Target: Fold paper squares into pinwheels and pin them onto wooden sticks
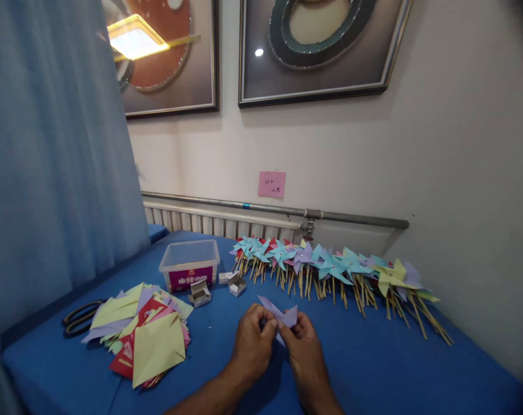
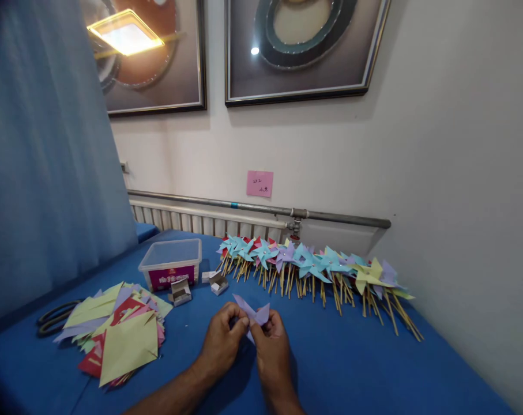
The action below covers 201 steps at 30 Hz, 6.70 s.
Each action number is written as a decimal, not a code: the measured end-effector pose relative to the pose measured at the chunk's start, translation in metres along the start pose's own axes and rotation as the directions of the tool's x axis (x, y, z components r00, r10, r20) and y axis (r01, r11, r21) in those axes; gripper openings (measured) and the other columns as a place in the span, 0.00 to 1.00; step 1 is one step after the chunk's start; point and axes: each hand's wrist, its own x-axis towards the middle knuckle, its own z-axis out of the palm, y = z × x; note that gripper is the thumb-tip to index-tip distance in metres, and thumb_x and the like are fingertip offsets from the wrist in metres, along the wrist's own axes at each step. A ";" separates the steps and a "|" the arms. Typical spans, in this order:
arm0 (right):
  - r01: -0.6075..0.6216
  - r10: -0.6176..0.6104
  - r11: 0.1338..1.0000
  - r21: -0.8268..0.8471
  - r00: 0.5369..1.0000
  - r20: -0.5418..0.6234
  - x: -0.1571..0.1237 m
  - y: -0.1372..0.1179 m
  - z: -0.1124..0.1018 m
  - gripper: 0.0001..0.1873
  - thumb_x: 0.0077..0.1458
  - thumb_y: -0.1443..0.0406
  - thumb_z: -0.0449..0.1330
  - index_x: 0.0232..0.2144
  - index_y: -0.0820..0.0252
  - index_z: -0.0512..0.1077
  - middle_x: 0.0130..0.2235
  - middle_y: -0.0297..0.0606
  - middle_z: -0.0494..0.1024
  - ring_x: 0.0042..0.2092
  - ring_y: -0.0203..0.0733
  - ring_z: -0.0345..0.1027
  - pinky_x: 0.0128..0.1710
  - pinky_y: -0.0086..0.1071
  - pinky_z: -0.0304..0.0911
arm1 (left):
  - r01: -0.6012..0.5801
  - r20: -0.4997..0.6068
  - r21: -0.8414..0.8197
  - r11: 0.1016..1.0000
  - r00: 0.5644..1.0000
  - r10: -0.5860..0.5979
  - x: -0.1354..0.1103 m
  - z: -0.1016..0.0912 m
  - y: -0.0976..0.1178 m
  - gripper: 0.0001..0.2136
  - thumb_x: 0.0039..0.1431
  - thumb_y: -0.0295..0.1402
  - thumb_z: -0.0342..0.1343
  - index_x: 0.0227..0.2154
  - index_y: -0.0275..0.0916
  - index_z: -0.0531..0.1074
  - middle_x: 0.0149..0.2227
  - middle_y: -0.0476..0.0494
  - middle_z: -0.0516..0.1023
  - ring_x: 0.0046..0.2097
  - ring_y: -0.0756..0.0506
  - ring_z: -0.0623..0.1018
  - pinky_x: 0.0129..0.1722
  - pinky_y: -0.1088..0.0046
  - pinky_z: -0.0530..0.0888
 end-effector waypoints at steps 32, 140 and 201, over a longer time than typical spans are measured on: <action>0.000 0.000 1.000 0.025 1.000 -0.001 -0.004 0.001 0.001 0.19 0.42 0.58 0.74 0.34 0.55 0.72 0.29 0.28 0.77 0.32 0.39 0.69 0.35 0.31 0.64 | 0.137 0.095 -0.162 0.977 0.988 -0.123 0.004 -0.005 -0.004 0.08 0.52 0.39 0.56 0.25 0.39 0.70 0.25 0.50 0.71 0.31 0.47 0.69 0.34 0.71 0.66; -0.122 0.127 0.992 -0.043 0.983 0.131 0.008 0.019 -0.013 0.29 0.34 0.49 0.78 0.37 0.58 0.79 0.32 0.40 0.83 0.34 0.51 0.76 0.35 0.38 0.69 | 0.403 0.269 -0.401 0.822 0.910 -0.315 0.018 -0.011 -0.012 0.08 0.37 0.33 0.63 0.23 0.35 0.78 0.24 0.46 0.76 0.26 0.50 0.68 0.30 0.73 0.65; -0.178 0.177 0.984 0.004 0.982 0.064 -0.001 0.003 -0.010 0.24 0.36 0.51 0.78 0.34 0.58 0.83 0.32 0.37 0.86 0.39 0.51 0.77 0.43 0.40 0.70 | -0.295 0.062 0.603 0.742 0.944 0.324 -0.121 -0.118 -0.032 0.08 0.61 0.28 0.53 0.27 0.42 0.74 0.26 0.46 0.77 0.29 0.46 0.77 0.30 0.72 0.69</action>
